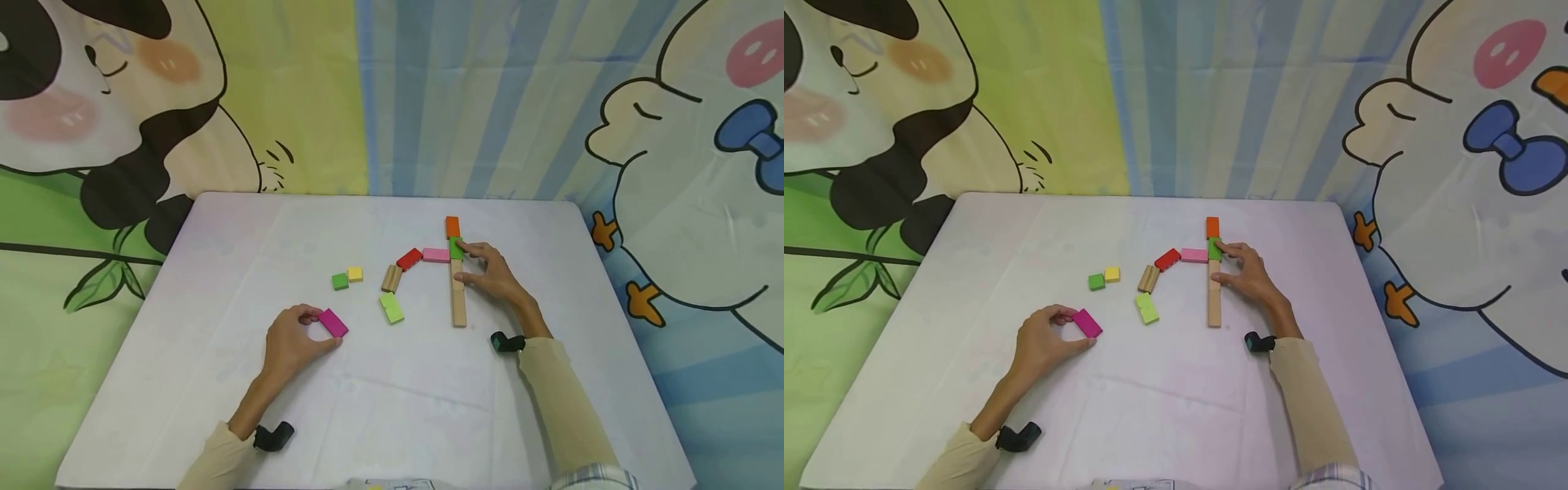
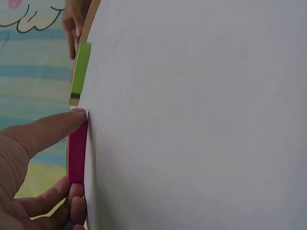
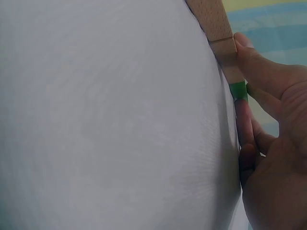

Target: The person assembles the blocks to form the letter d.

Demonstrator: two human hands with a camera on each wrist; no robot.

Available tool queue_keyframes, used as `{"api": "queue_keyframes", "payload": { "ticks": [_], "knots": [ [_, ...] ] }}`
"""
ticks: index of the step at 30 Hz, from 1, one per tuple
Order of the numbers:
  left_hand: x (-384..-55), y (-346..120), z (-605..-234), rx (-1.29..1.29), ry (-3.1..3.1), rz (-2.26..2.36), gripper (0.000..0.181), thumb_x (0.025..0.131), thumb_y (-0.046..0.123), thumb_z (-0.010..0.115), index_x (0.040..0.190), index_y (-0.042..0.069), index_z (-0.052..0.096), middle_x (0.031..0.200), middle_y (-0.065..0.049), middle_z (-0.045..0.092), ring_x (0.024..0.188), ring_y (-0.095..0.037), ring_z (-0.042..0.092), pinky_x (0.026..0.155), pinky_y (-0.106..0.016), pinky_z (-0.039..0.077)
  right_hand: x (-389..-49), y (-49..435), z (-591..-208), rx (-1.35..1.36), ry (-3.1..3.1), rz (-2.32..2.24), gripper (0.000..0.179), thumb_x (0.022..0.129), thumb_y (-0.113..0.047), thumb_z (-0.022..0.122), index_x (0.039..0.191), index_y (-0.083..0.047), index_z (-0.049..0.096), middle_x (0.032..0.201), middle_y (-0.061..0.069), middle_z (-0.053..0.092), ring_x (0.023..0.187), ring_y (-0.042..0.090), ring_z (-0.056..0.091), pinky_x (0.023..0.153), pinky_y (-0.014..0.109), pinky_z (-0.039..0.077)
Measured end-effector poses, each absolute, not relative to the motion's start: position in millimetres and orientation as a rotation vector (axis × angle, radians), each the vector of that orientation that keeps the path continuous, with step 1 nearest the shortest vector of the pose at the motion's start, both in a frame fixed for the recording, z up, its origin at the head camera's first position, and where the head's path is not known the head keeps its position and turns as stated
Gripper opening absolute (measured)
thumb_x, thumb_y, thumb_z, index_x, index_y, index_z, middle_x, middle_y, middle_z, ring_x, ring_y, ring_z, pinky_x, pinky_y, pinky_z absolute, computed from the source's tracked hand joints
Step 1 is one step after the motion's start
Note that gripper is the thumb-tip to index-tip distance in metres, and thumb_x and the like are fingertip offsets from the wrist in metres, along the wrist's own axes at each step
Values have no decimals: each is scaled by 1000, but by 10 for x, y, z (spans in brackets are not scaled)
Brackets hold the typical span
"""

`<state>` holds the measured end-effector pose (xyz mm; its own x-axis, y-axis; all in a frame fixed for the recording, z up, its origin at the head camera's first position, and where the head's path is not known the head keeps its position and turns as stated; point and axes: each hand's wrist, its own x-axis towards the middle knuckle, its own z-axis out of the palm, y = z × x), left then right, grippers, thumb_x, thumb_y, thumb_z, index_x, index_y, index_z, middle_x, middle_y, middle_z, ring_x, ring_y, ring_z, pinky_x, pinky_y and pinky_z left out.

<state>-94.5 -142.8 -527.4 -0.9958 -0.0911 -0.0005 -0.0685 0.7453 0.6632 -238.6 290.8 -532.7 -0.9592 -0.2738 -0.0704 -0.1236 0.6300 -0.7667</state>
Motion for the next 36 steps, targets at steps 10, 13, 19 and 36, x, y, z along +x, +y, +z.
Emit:
{"api": "queue_keyframes", "payload": {
  "ticks": [10,13,19,36],
  "knots": [
    [-535,-930,-5205,-41,-2874,-907,66,66,35,107,117,4,78,97,-9,79,91,-24,69,88,-45,53,-2450,2932,-5278,-330,2670,-1243,85,95,-20,88,168,-22,44,162,22,48,152,44,43,130,67,29],
    [-498,-782,-5204,-104,-2877,-833,65,66,39,107,113,5,77,93,-7,76,86,-22,67,84,-41,51,-2457,2939,-5301,-323,2659,-1253,86,94,-21,88,168,-23,44,162,22,48,152,44,42,129,68,30],
    [-475,-507,-5212,-228,-2890,-575,69,69,49,104,109,1,76,97,-11,76,88,-26,68,78,-38,47,-2456,2926,-5349,-338,2652,-1268,86,93,-21,89,168,-23,45,161,21,49,151,43,44,129,68,29],
    [-487,-226,-5235,-281,-2910,-621,72,68,52,104,109,1,75,95,-10,73,87,-23,62,76,-35,44,-2424,2889,-5314,-349,2696,-1195,85,93,-18,89,167,-17,46,164,21,44,146,43,48,127,65,36]
  ]
}}
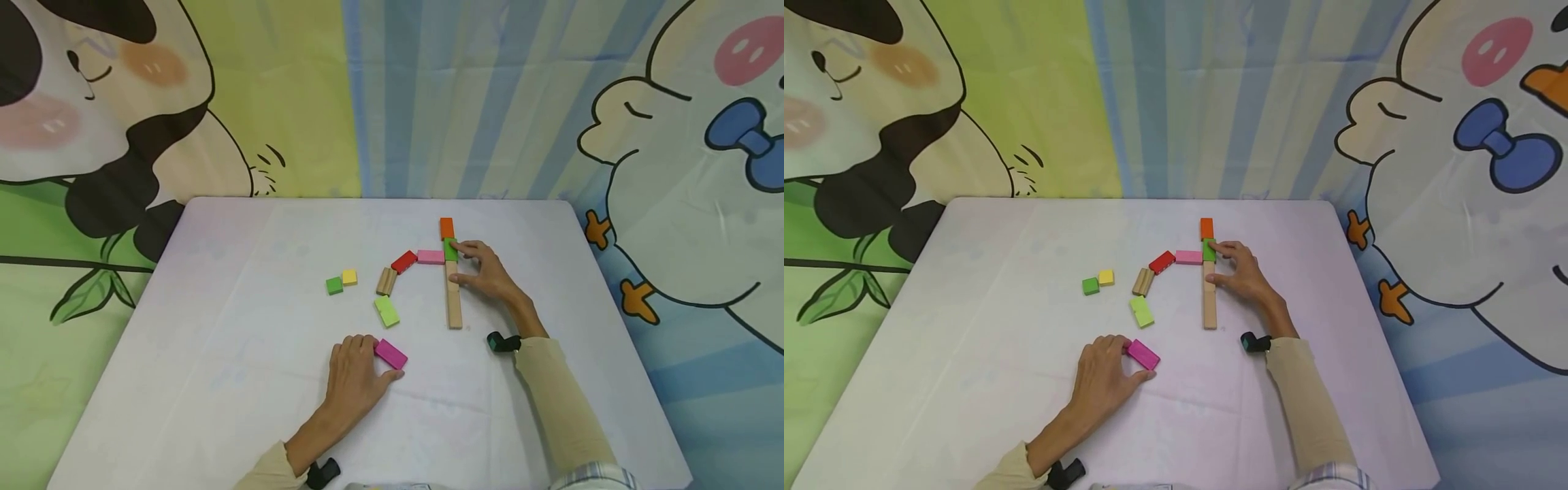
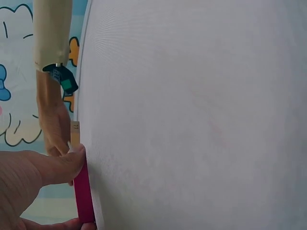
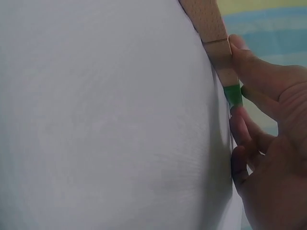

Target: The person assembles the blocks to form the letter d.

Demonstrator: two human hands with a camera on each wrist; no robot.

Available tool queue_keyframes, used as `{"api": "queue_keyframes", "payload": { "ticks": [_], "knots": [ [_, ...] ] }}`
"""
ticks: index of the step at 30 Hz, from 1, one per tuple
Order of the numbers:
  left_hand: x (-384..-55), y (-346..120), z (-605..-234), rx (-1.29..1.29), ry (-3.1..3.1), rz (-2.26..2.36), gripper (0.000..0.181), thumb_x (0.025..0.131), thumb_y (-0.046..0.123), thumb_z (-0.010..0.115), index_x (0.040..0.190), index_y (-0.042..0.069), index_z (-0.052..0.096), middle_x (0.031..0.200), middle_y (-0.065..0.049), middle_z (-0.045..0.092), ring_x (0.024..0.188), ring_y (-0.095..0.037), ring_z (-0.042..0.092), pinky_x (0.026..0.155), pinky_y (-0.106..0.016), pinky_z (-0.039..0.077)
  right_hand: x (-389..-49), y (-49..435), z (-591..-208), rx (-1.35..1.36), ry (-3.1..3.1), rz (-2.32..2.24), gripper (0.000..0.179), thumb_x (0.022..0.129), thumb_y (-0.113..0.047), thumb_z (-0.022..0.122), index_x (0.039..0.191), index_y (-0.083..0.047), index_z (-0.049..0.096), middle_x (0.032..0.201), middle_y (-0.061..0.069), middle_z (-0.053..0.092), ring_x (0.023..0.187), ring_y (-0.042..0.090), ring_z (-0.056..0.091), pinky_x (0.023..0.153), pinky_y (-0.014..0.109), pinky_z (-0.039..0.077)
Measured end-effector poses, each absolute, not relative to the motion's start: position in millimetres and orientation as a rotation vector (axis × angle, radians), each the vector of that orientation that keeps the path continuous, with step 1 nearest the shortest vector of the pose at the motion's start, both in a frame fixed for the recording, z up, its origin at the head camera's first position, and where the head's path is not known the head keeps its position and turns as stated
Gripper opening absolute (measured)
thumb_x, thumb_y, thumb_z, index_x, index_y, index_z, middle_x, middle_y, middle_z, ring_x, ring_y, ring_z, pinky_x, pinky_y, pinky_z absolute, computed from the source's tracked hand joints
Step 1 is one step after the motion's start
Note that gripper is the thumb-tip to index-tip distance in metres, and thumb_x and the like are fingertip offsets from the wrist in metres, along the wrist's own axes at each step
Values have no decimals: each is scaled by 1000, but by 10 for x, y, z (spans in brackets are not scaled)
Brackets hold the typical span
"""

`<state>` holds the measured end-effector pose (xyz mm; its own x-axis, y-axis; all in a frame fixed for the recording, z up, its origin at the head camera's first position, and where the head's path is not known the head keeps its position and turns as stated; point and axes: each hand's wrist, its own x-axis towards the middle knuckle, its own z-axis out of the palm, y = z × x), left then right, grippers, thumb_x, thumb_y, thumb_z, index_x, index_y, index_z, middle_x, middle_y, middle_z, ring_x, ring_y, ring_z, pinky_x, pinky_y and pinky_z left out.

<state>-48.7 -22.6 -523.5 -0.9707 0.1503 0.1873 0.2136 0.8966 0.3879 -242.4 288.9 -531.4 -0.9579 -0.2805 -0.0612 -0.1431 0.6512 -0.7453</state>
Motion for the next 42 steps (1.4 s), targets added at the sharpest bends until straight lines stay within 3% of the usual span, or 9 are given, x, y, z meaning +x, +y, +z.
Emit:
{"api": "queue_keyframes", "payload": {
  "ticks": [14,27,37,42],
  "knots": [
    [-492,-179,-5243,-276,-2884,-643,69,67,52,104,104,1,75,89,-9,70,83,-22,60,73,-33,39,-2406,2891,-5262,-391,2711,-1167,83,93,-18,89,165,-12,48,166,21,44,146,43,49,126,68,35],
    [-525,-133,-5268,-243,-2875,-504,75,61,63,102,98,4,75,82,-7,68,76,-22,57,71,-34,36,-2435,2913,-5307,-433,2709,-1185,83,93,-19,89,165,-12,48,166,21,45,148,43,48,128,66,32],
    [-506,-136,-5250,-168,-2881,-708,56,68,44,105,100,8,78,84,-3,71,79,-18,59,72,-31,38,-2431,2918,-5288,-399,2702,-1182,83,94,-20,88,166,-14,47,167,20,44,150,43,46,129,67,31],
    [-528,-119,-5267,-182,-2878,-727,56,69,44,104,103,8,78,86,-3,73,80,-18,60,72,-31,39,-2431,2905,-5293,-406,2702,-1181,84,94,-20,88,166,-13,46,168,21,43,151,44,46,129,67,30]
  ]
}}
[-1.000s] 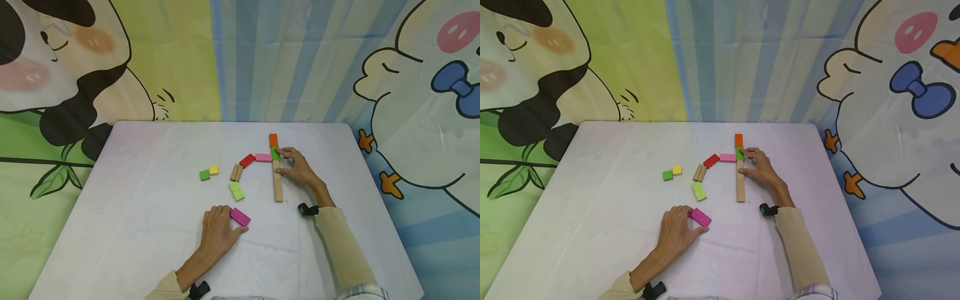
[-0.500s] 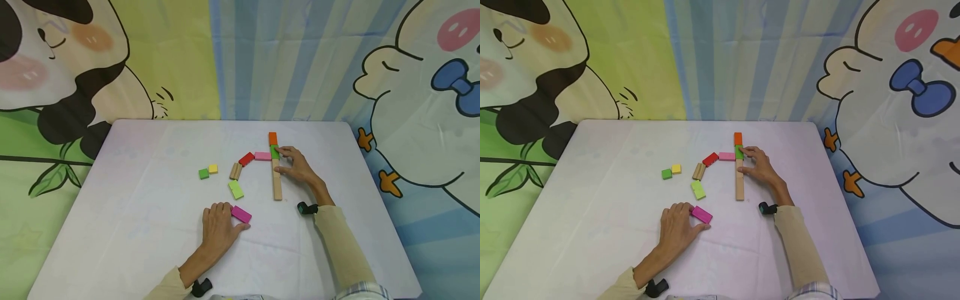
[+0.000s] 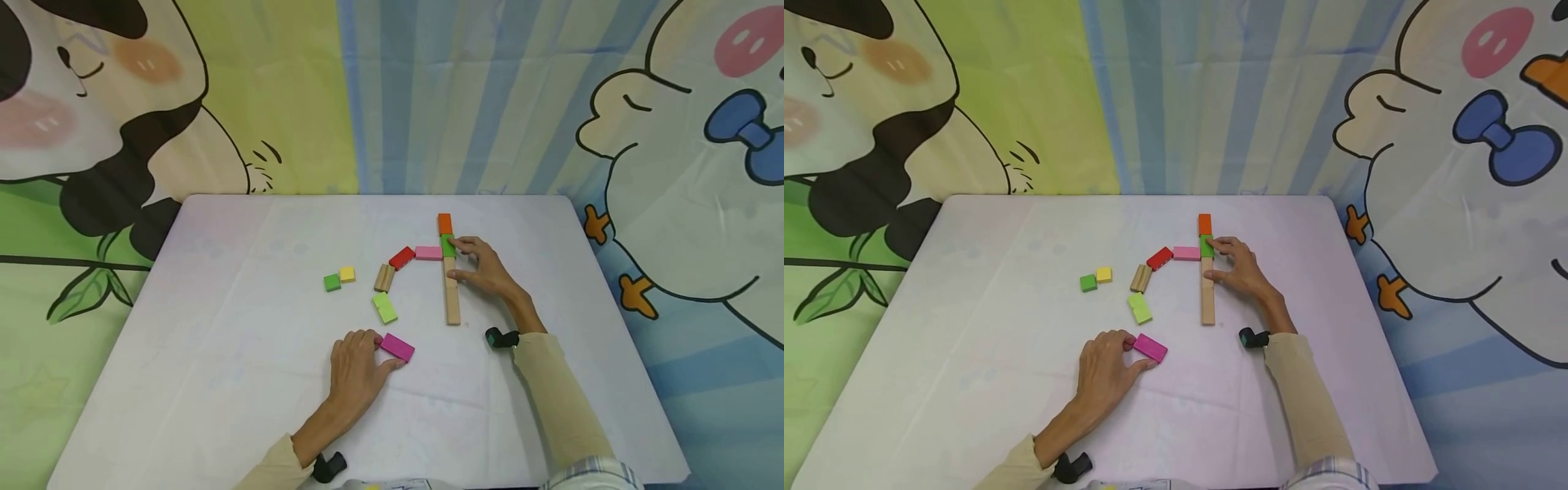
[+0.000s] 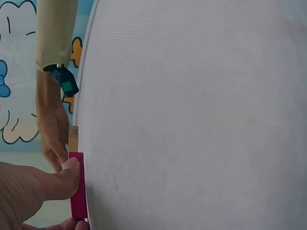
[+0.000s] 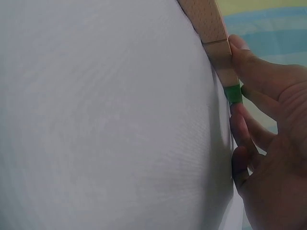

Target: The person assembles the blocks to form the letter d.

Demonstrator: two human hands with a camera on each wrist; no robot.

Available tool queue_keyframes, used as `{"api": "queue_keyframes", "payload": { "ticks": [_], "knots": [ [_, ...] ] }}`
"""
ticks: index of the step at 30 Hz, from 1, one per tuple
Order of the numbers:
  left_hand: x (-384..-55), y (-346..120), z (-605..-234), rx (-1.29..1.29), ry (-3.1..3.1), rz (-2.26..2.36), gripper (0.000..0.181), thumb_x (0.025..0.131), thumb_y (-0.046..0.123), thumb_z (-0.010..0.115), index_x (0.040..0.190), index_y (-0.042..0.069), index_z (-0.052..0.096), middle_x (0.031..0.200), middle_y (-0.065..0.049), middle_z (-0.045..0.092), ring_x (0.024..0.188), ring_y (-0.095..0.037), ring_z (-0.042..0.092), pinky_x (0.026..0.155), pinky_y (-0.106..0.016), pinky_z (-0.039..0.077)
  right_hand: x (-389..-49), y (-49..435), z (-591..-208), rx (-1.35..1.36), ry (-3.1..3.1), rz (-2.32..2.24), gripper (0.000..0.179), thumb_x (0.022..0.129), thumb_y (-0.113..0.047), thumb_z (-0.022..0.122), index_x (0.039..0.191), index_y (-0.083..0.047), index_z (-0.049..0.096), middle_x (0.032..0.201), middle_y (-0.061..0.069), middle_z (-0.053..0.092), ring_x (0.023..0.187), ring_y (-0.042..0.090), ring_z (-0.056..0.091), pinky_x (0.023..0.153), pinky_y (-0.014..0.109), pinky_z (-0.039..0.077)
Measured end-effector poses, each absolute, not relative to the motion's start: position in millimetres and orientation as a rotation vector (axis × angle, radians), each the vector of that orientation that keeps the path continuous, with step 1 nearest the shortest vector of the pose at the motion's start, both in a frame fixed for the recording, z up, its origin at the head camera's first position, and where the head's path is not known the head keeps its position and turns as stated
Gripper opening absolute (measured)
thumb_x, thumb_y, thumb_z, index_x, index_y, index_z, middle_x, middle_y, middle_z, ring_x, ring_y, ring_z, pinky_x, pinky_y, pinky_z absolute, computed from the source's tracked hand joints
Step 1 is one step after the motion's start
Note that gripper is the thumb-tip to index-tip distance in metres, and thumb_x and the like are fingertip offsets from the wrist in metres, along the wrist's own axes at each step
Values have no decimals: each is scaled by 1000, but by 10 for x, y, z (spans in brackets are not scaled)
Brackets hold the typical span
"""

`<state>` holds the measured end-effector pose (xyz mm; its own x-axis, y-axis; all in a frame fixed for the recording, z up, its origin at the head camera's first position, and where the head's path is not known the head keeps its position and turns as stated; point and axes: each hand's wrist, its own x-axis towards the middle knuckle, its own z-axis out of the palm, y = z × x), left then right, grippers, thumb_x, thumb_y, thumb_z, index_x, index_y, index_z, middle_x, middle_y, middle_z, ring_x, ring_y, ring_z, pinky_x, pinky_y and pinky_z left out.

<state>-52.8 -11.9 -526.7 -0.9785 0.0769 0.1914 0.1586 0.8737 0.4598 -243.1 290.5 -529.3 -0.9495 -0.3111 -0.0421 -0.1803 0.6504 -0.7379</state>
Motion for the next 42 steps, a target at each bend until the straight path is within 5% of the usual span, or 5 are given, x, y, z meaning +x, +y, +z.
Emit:
{"api": "queue_keyframes", "payload": {
  "ticks": [13,34,42],
  "knots": [
    [-547,-5,-5311,-168,-2919,-693,80,55,58,107,99,8,62,83,-4,57,80,-19,52,68,-28,31,-2444,2921,-5303,-414,2704,-1184,84,94,-19,88,166,-12,46,168,22,42,152,45,45,130,67,29],
    [-601,153,-5292,-51,-2907,-847,73,68,45,105,115,4,67,96,-9,65,88,-20,56,72,-30,38,-2443,2900,-5301,-414,2696,-1210,84,93,-16,88,165,-10,46,167,22,44,152,45,45,129,67,31],
    [-571,136,-5283,-44,-2914,-827,71,69,47,104,110,4,65,90,-8,60,82,-19,50,71,-30,37,-2437,2905,-5299,-389,2688,-1204,84,93,-18,88,166,-12,47,168,21,43,155,44,43,130,66,30]
  ]
}}
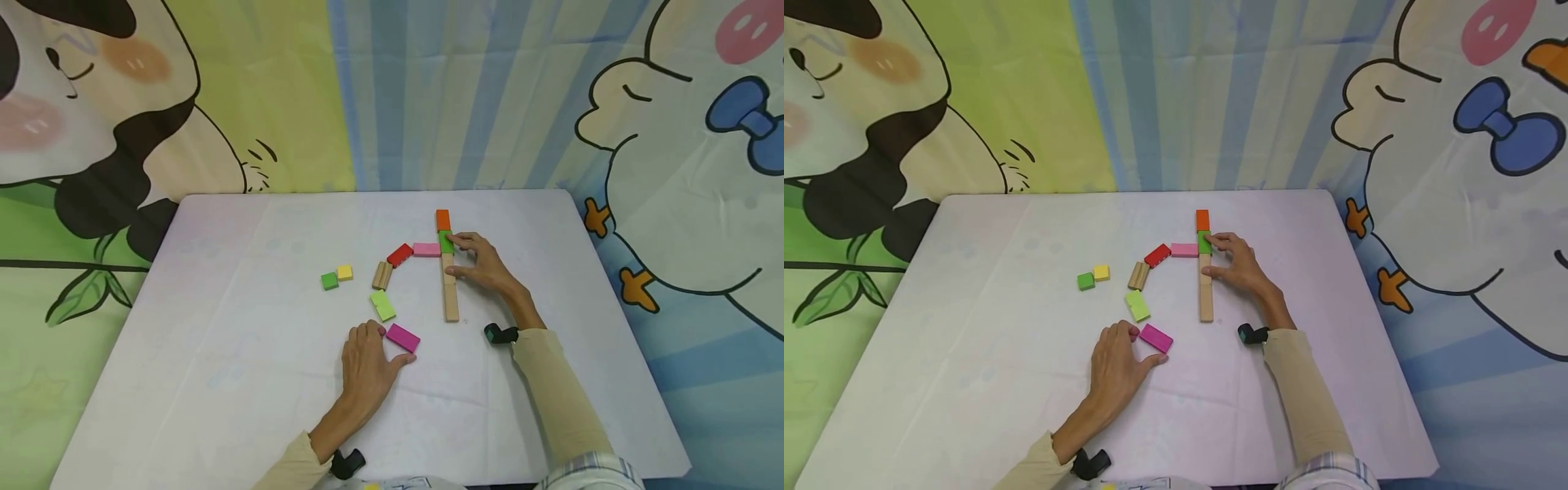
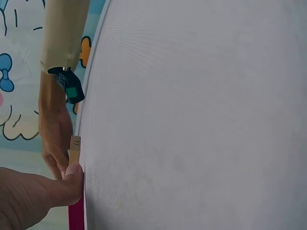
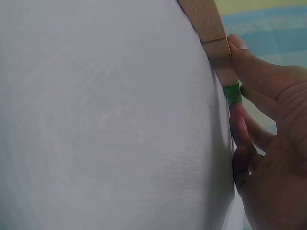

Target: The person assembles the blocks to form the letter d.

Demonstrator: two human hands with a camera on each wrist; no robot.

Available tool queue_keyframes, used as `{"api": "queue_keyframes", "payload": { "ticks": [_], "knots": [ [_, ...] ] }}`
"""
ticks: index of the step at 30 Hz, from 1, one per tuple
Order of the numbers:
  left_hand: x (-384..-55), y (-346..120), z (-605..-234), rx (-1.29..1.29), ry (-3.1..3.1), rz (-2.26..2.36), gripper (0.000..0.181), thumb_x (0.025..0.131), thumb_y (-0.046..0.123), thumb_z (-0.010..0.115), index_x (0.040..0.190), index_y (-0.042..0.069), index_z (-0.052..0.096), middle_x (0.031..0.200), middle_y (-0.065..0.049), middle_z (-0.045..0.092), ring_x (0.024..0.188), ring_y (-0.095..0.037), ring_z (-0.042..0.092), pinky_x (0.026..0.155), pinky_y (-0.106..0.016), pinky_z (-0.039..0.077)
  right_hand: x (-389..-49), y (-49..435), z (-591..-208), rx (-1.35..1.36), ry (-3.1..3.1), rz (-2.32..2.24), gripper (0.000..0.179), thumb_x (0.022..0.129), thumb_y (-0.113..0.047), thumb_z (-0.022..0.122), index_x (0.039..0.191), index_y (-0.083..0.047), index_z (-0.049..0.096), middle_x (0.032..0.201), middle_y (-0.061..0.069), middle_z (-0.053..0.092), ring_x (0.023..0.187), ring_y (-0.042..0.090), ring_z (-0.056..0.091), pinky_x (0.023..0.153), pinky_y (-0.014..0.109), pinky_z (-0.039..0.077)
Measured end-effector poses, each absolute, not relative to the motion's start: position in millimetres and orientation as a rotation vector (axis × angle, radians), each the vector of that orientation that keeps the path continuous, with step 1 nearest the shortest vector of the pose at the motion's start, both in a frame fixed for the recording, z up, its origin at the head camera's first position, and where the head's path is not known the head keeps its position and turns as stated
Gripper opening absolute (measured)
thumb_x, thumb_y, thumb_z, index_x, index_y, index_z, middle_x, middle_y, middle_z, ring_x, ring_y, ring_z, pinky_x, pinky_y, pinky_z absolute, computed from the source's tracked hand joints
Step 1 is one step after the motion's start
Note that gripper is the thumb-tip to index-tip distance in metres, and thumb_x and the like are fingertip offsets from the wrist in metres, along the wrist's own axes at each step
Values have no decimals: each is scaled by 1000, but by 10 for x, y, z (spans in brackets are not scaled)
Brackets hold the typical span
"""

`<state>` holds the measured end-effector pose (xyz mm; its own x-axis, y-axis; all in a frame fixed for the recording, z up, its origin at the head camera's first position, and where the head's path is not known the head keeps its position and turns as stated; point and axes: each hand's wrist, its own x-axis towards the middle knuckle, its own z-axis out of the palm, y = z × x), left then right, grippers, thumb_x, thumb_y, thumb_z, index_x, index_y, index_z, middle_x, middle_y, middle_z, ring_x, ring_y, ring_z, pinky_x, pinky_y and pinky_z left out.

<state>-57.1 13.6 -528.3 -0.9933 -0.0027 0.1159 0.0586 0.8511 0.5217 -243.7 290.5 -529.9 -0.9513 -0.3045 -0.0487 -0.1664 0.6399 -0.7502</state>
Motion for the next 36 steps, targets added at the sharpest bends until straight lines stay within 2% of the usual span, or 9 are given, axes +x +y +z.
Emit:
{"api": "queue_keyframes", "payload": {
  "ticks": [6,12,21,36],
  "knots": [
    [-583,162,-5291,-46,-2911,-829,69,70,46,104,109,5,65,89,-8,61,82,-18,50,72,-31,39,-2437,2916,-5291,-392,2683,-1215,83,94,-17,88,166,-11,46,168,22,43,155,45,42,130,66,30],
    [-610,185,-5305,-74,-2899,-824,66,72,45,103,108,4,66,89,-8,61,81,-18,49,71,-29,36,-2451,2931,-5311,-411,2683,-1239,84,93,-16,89,165,-11,47,166,21,45,152,44,46,129,64,33],
    [-649,225,-5308,-68,-2907,-802,67,75,45,101,114,2,67,94,-10,63,84,-19,50,72,-30,37,-2463,2939,-5320,-408,2668,-1255,85,92,-17,89,166,-13,47,168,19,43,151,43,46,129,64,33],
    [-688,274,-5327,-50,-2882,-747,67,72,47,102,107,2,66,88,-9,61,80,-20,49,68,-30,36,-2468,2943,-5332,-403,2669,-1259,85,92,-19,90,166,-15,48,167,19,44,152,43,46,129,64,34]
  ]
}}
